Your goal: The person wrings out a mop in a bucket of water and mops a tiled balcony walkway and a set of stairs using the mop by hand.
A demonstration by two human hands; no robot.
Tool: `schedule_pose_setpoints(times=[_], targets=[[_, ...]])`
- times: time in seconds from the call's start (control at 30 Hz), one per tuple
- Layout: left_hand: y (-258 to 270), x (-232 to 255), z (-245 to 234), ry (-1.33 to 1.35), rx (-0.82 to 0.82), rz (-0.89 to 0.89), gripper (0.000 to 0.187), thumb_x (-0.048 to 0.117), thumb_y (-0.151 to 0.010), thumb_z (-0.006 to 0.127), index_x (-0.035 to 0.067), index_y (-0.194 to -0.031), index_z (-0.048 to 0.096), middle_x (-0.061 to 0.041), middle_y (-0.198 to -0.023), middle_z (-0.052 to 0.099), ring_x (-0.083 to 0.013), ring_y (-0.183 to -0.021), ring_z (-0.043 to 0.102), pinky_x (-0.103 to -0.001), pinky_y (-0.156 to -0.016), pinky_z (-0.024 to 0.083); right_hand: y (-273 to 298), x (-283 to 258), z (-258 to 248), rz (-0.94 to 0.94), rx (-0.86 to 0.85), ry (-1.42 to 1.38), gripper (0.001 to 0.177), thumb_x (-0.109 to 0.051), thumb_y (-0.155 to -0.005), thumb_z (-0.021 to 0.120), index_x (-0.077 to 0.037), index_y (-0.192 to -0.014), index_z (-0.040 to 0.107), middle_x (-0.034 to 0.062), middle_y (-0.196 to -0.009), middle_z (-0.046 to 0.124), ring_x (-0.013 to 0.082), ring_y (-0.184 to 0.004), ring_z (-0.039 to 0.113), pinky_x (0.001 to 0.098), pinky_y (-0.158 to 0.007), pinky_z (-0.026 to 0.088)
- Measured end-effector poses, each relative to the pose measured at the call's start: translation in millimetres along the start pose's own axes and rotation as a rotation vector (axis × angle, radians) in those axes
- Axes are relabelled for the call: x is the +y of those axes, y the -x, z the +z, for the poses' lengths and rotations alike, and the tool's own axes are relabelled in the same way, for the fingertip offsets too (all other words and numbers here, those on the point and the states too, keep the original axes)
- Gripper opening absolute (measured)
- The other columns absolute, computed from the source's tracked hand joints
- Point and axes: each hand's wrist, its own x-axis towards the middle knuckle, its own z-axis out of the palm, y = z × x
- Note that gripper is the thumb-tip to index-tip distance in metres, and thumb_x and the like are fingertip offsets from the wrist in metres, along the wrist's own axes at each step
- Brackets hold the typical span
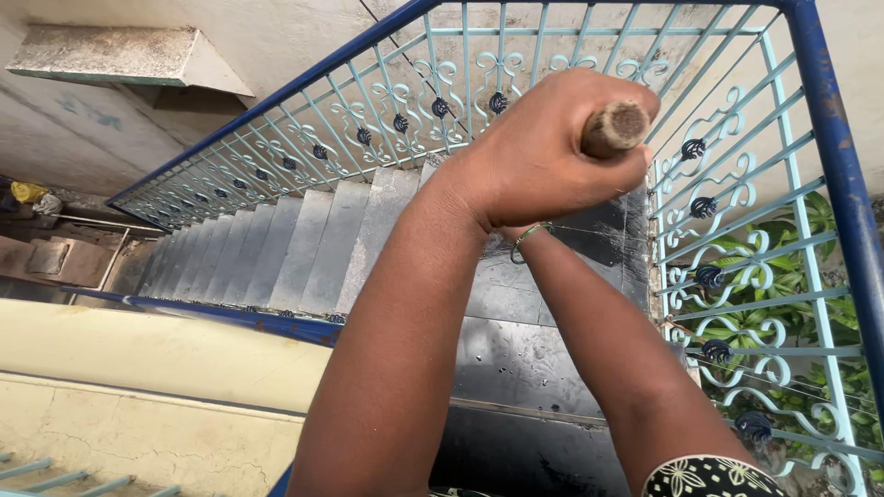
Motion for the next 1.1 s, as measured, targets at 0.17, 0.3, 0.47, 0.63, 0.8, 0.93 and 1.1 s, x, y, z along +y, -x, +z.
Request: schedule_pose_setpoints(times=[0.17,0.3,0.47,0.63,0.8,0.93,1.1], targets=[[29,-39,64,-0.179,-0.377,-0.170,0.018,0.020,-0.071,0.069,0.006,-0.070,0.058,-0.011,-0.064,0.064,-0.0310,-0.062,0.063,-0.045,-0.060,0.047,16,83,-5,0.190,-0.050,-0.481,0.035,-0.017,-0.095,0.074,-0.007,-0.127,0.061,-0.0004,-0.093,0.061,0.0111,-0.074,0.059,0.0320,-0.066,0.048],[7,-43,76,-0.034,-0.391,-0.056,0.016,0.021,-0.068,0.072,0.009,-0.073,0.064,-0.008,-0.065,0.067,-0.0266,-0.060,0.065,-0.044,-0.058,0.049,51,93,1,0.436,0.103,-0.140,0.038,-0.019,-0.098,0.077,-0.002,-0.130,0.065,0.0042,-0.096,0.059,0.0152,-0.079,0.056,0.0388,-0.071,0.044],[-42,-21,27,-0.007,-0.124,0.267,0.015,0.023,-0.088,0.073,0.009,-0.085,0.067,-0.004,-0.073,0.064,-0.0157,-0.063,0.061,-0.040,-0.062,0.049,45,-8,-45,-0.247,-0.094,0.768,0.067,-0.033,-0.093,0.075,0.000,-0.146,0.053,0.0310,-0.151,0.045,0.0455,-0.140,0.034,0.0583,-0.113,0.027],[-25,-14,-17,0.063,0.020,0.197,0.016,0.020,-0.091,0.068,0.008,-0.084,0.060,-0.001,-0.069,0.055,-0.0131,-0.061,0.052,-0.036,-0.060,0.045,7,-116,-15,0.233,-0.110,0.595,0.054,-0.041,-0.087,0.073,-0.010,-0.131,0.067,0.0174,-0.142,0.061,0.0347,-0.136,0.053,0.0463,-0.111,0.043],[11,-24,-37,0.082,0.095,0.033,0.030,0.014,-0.096,0.069,0.005,-0.081,0.044,-0.001,-0.069,0.040,-0.0132,-0.063,0.037,-0.033,-0.060,0.037,-19,-124,14,0.273,0.008,0.437,0.040,-0.038,-0.089,0.071,-0.010,-0.116,0.072,0.0152,-0.123,0.070,0.0302,-0.120,0.064,0.0417,-0.101,0.052],[12,-22,-4,0.037,-0.055,0.068,0.032,0.015,-0.088,0.070,0.008,-0.072,0.043,0.001,-0.066,0.040,-0.0123,-0.063,0.039,-0.034,-0.060,0.035,-8,-92,16,-0.089,0.128,0.319,0.030,-0.033,-0.089,0.071,-0.007,-0.105,0.071,0.0137,-0.107,0.069,0.0277,-0.104,0.064,0.0406,-0.090,0.052],[-14,-1,-24,0.103,-0.068,0.189,0.018,0.022,-0.097,0.072,0.008,-0.093,0.061,0.002,-0.081,0.058,-0.0115,-0.073,0.056,-0.030,-0.070,0.050,55,-105,-5,-0.165,0.065,0.238,0.022,-0.026,-0.088,0.072,-0.004,-0.091,0.070,0.0119,-0.088,0.068,0.0244,-0.084,0.065,0.0392,-0.077,0.053]])
